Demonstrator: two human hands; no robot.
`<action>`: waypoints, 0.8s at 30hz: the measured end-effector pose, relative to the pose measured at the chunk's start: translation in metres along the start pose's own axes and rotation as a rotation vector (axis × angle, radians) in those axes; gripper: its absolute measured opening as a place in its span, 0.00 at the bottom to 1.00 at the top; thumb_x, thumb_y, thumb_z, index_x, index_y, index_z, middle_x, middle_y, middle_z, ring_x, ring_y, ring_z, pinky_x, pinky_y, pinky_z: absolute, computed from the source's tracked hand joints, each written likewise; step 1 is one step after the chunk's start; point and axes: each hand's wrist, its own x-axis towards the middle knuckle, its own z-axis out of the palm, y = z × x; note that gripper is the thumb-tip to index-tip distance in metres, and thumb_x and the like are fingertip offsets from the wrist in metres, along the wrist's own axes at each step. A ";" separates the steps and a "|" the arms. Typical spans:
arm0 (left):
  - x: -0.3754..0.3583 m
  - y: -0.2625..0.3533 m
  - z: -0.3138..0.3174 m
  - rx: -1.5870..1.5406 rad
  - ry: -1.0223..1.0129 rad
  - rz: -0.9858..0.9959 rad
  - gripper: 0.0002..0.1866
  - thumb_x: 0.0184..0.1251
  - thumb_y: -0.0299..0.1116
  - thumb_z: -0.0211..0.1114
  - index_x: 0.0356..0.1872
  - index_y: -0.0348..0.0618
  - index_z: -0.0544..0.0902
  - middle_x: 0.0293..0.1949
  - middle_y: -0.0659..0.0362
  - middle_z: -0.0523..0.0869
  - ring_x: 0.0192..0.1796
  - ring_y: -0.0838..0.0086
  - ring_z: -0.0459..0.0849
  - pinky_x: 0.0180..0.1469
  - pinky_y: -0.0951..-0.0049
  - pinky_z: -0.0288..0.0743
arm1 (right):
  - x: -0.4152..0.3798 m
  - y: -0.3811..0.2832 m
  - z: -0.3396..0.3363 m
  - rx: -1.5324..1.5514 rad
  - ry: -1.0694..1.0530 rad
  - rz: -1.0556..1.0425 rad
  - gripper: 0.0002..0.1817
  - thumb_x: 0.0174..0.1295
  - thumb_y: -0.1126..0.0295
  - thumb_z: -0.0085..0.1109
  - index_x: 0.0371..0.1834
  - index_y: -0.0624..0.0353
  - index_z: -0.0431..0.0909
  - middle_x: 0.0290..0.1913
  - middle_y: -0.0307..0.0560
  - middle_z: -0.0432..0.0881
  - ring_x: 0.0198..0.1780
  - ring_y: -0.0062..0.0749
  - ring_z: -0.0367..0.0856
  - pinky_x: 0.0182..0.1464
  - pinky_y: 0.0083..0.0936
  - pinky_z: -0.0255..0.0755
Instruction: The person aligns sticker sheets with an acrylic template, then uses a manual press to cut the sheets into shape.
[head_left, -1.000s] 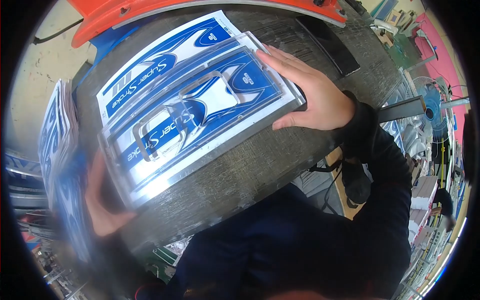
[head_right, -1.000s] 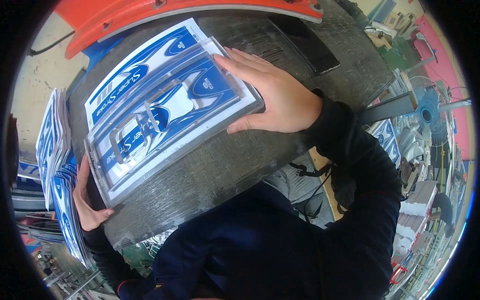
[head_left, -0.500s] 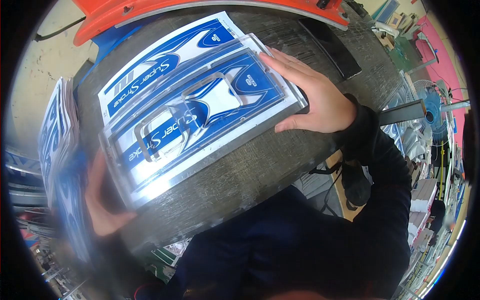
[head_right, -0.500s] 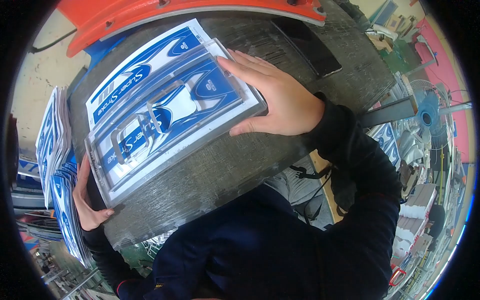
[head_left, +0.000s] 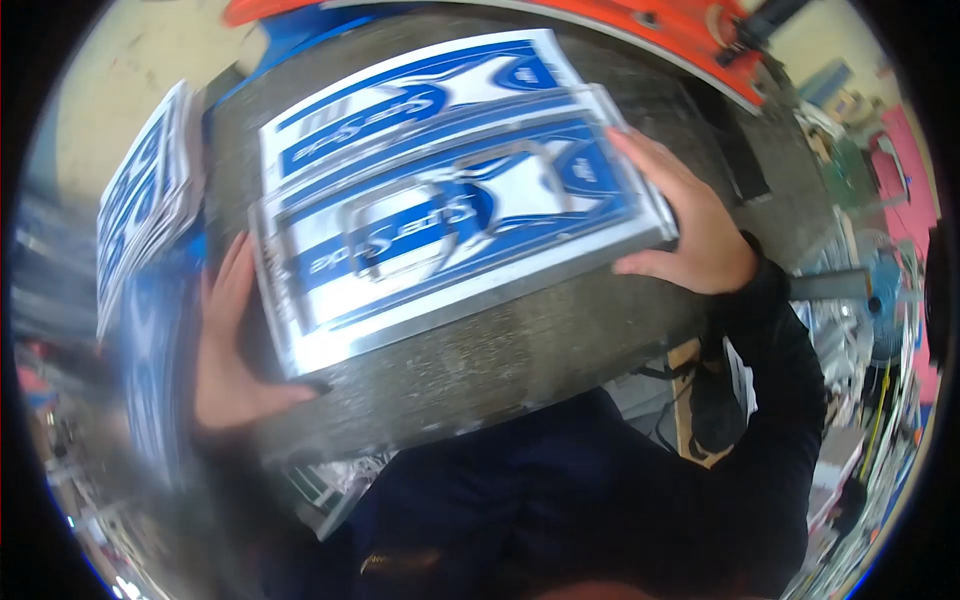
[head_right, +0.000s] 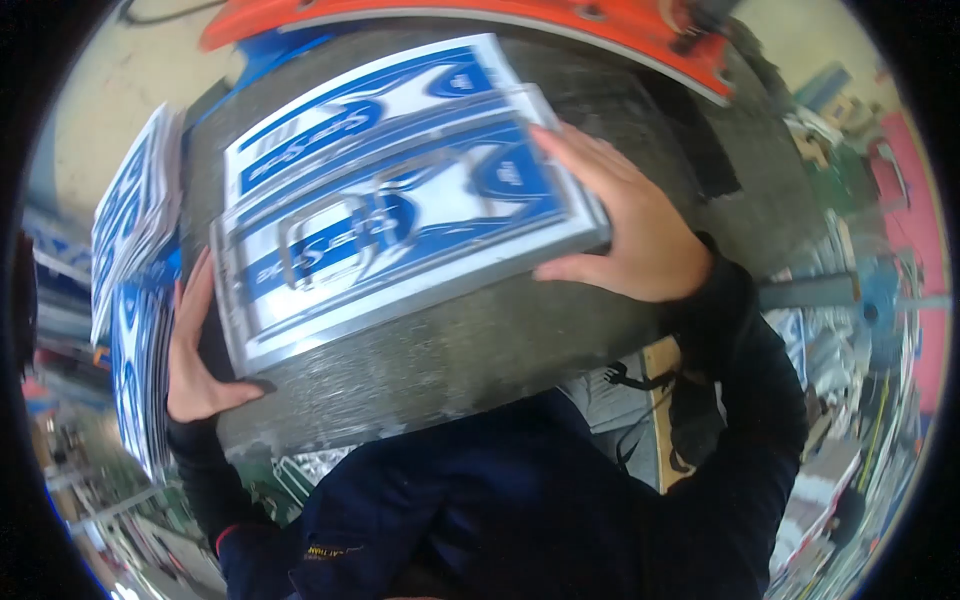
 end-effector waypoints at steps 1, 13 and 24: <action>-0.001 0.007 0.004 0.017 0.013 -0.062 0.70 0.34 0.65 0.84 0.78 0.35 0.61 0.78 0.45 0.63 0.82 0.47 0.55 0.78 0.34 0.34 | -0.001 0.000 -0.001 0.011 -0.002 0.030 0.57 0.47 0.56 0.81 0.80 0.62 0.58 0.77 0.63 0.64 0.80 0.55 0.57 0.79 0.42 0.53; -0.004 -0.003 0.012 -0.068 0.089 -0.028 0.66 0.35 0.63 0.84 0.77 0.37 0.65 0.78 0.45 0.65 0.82 0.49 0.56 0.77 0.30 0.32 | 0.000 0.007 0.007 0.038 0.007 0.071 0.60 0.47 0.45 0.78 0.80 0.63 0.57 0.78 0.62 0.63 0.80 0.53 0.61 0.78 0.41 0.55; -0.003 -0.002 0.011 -0.042 0.064 -0.046 0.67 0.35 0.62 0.84 0.76 0.34 0.65 0.78 0.43 0.65 0.82 0.49 0.56 0.77 0.29 0.34 | -0.001 0.006 0.007 0.103 0.016 0.074 0.59 0.48 0.47 0.79 0.80 0.63 0.58 0.78 0.63 0.63 0.79 0.53 0.63 0.77 0.41 0.56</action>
